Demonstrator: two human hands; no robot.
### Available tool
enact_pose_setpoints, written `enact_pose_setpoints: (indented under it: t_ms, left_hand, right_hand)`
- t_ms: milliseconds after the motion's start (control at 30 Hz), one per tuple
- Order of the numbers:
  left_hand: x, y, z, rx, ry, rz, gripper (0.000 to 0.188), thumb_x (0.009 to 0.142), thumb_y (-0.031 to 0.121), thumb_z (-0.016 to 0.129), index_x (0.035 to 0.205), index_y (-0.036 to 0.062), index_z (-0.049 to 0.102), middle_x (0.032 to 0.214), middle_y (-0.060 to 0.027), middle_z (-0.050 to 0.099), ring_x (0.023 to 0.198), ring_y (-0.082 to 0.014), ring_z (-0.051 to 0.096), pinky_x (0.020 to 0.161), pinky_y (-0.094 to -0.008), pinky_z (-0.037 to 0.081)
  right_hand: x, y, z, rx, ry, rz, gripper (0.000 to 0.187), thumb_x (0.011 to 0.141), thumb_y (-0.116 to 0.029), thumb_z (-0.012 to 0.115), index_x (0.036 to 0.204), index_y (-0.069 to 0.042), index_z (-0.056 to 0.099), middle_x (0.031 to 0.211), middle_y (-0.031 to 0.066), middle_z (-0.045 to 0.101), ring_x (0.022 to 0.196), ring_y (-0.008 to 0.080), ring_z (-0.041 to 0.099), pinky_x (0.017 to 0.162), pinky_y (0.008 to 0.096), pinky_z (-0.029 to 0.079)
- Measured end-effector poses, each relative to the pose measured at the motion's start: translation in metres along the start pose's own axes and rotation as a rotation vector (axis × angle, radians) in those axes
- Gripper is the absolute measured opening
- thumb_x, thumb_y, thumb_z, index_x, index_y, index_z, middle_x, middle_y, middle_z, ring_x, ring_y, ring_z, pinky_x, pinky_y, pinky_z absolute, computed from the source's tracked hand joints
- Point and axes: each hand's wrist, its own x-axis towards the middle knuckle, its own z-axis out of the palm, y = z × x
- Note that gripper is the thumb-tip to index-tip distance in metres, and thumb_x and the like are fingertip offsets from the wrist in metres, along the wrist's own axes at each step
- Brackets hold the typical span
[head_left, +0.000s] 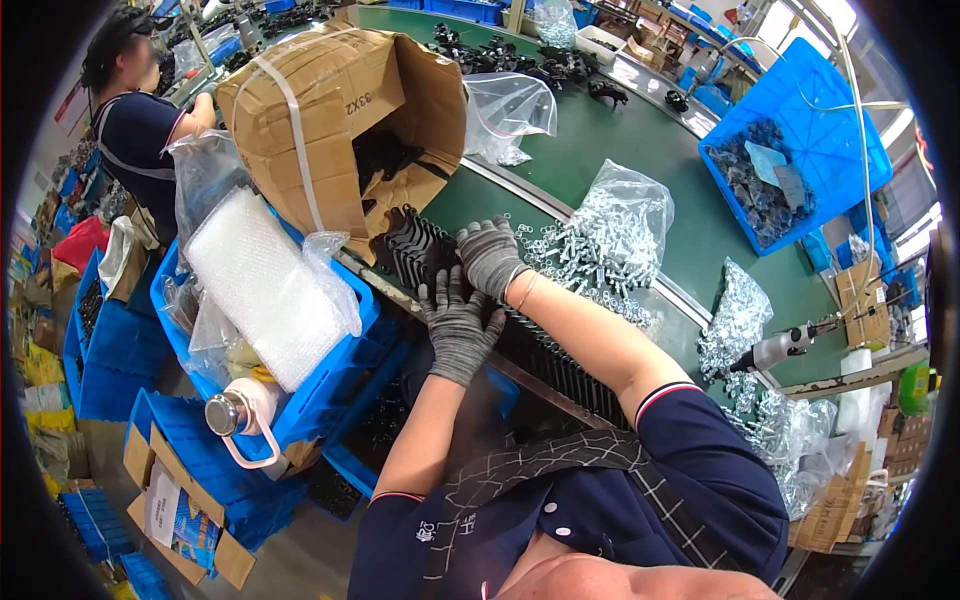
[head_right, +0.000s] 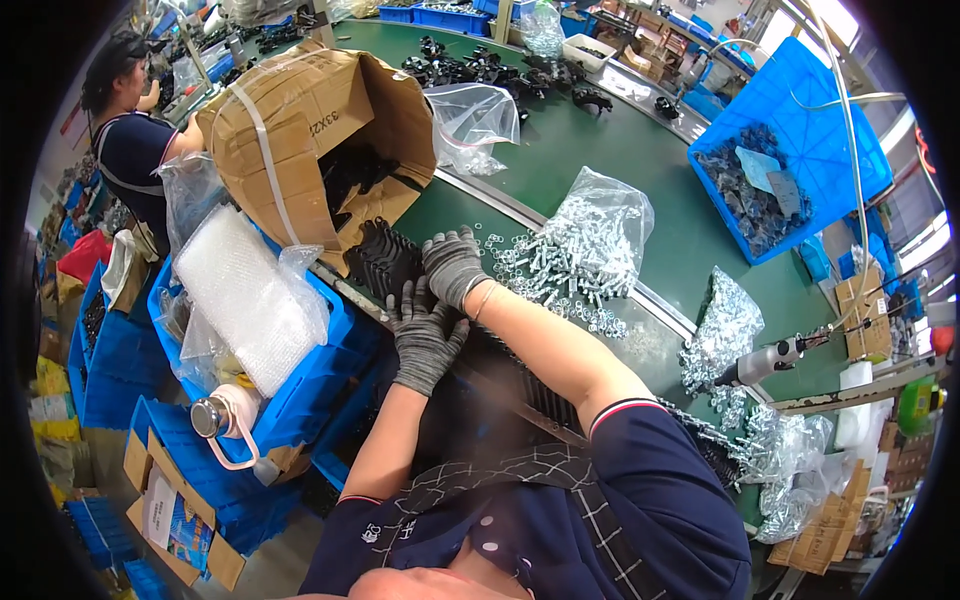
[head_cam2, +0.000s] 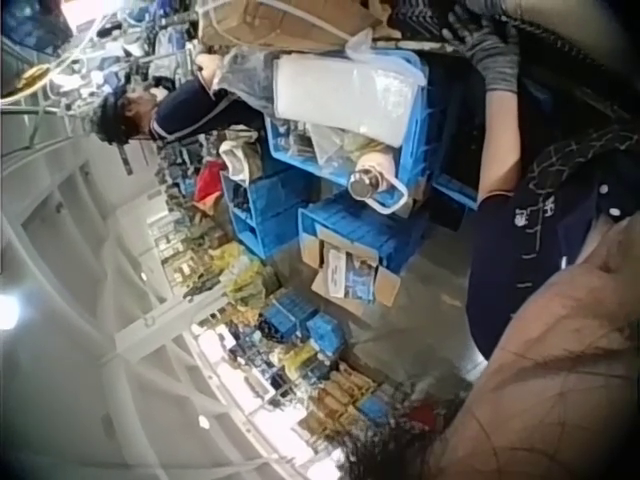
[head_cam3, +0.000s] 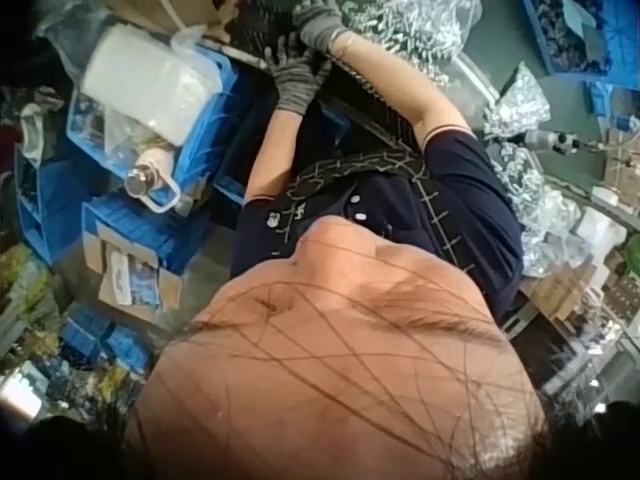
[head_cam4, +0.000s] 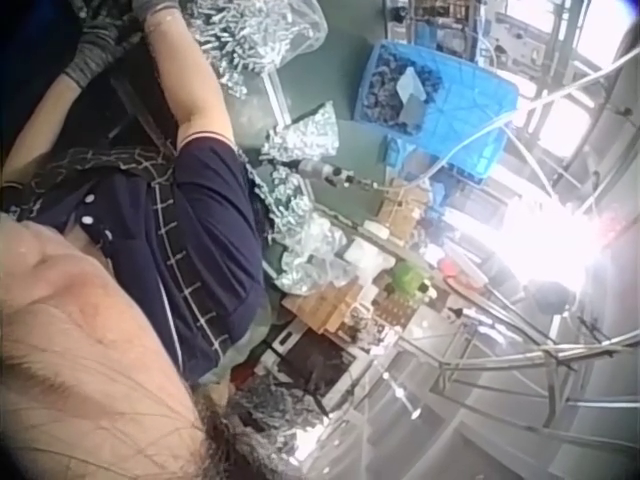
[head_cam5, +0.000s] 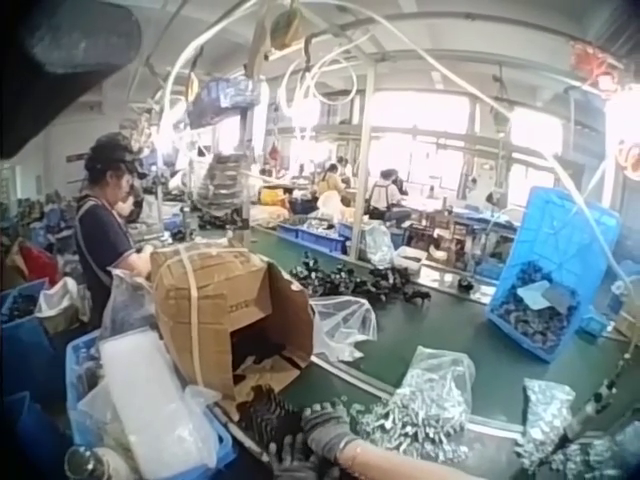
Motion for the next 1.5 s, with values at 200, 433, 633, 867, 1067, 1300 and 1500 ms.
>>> enact_pose_setpoints:
  t_ms: [200, 433, 633, 867, 1067, 1300, 1500]
  left_hand:
    - [-0.004, -0.005, 0.001, 0.037, -0.007, -0.056, 0.061, 0.077, 0.049, 0.063, 0.128, 0.0153, 0.058, 0.141, -0.0136, 0.045, 0.138, -0.0311, 0.029, 0.114, -0.0565, 0.007]
    - [-0.001, -0.01, 0.002, -0.042, -0.022, -0.006, 0.06, 0.077, 0.048, 0.064, 0.127, 0.014, 0.059, 0.14, -0.0119, 0.046, 0.137, -0.0303, 0.03, 0.114, -0.056, 0.007]
    - [0.0, -0.016, 0.01, -0.051, 0.002, -0.002, 0.058, 0.079, 0.047, 0.063, 0.128, 0.0159, 0.059, 0.142, -0.0098, 0.045, 0.139, -0.0291, 0.029, 0.114, -0.0561, 0.005]
    - [-0.002, -0.015, 0.013, 0.014, 0.0, -0.018, 0.056, 0.081, 0.046, 0.061, 0.13, 0.0177, 0.057, 0.144, -0.0079, 0.043, 0.14, -0.0289, 0.026, 0.114, -0.0562, 0.003]
    - [-0.003, -0.015, 0.014, 0.009, -0.002, -0.007, 0.056, 0.082, 0.046, 0.06, 0.13, 0.0175, 0.057, 0.144, -0.0077, 0.043, 0.14, -0.0289, 0.026, 0.114, -0.0566, 0.003]
    - [-0.001, -0.012, 0.012, 0.019, -0.012, -0.019, 0.057, 0.082, 0.045, 0.06, 0.131, 0.0173, 0.055, 0.144, -0.0079, 0.043, 0.14, -0.0291, 0.027, 0.114, -0.0572, 0.003]
    - [-0.004, -0.016, 0.018, 0.015, -0.013, -0.019, 0.059, 0.082, 0.047, 0.057, 0.132, 0.0169, 0.055, 0.145, -0.0091, 0.042, 0.14, -0.0296, 0.025, 0.113, -0.0611, 0.002]
  right_hand:
    - [-0.004, 0.032, -0.037, 0.19, -0.136, -0.015, 0.028, 0.088, -0.034, 0.057, 0.1, -0.011, 0.067, 0.097, 0.0124, 0.065, 0.096, 0.0291, 0.062, 0.088, 0.044, 0.045]
    - [-0.052, 0.137, 0.011, 0.022, -0.072, -0.189, 0.017, 0.083, -0.024, 0.059, 0.097, -0.016, 0.067, 0.086, 0.011, 0.064, 0.085, 0.0324, 0.063, 0.073, 0.0447, 0.049]
    - [-0.045, 0.132, 0.012, 0.136, -0.134, -0.067, 0.017, 0.081, -0.017, 0.059, 0.096, -0.013, 0.066, 0.086, 0.0131, 0.064, 0.083, 0.0341, 0.064, 0.069, 0.0445, 0.051]
    - [-0.016, 0.107, 0.006, 0.227, -0.168, -0.113, 0.02, 0.079, -0.019, 0.061, 0.097, -0.016, 0.069, 0.084, 0.0117, 0.065, 0.08, 0.0322, 0.064, 0.07, 0.0445, 0.05]
    - [-0.003, 0.102, 0.024, -0.003, -0.004, -0.34, 0.019, 0.076, -0.016, 0.062, 0.092, -0.013, 0.071, 0.079, 0.0118, 0.068, 0.072, 0.0338, 0.066, 0.064, 0.0457, 0.052]
    - [0.015, 0.084, 0.022, -0.037, -0.256, -0.155, 0.013, 0.072, -0.02, 0.064, 0.077, -0.012, 0.072, 0.08, 0.0157, 0.07, 0.074, 0.034, 0.068, 0.064, 0.0447, 0.053]
    - [0.027, 0.062, -0.013, 0.181, -0.305, 0.051, 0.019, 0.071, -0.025, 0.065, 0.082, -0.011, 0.072, 0.084, 0.0167, 0.07, 0.079, 0.0329, 0.068, 0.068, 0.0435, 0.054]
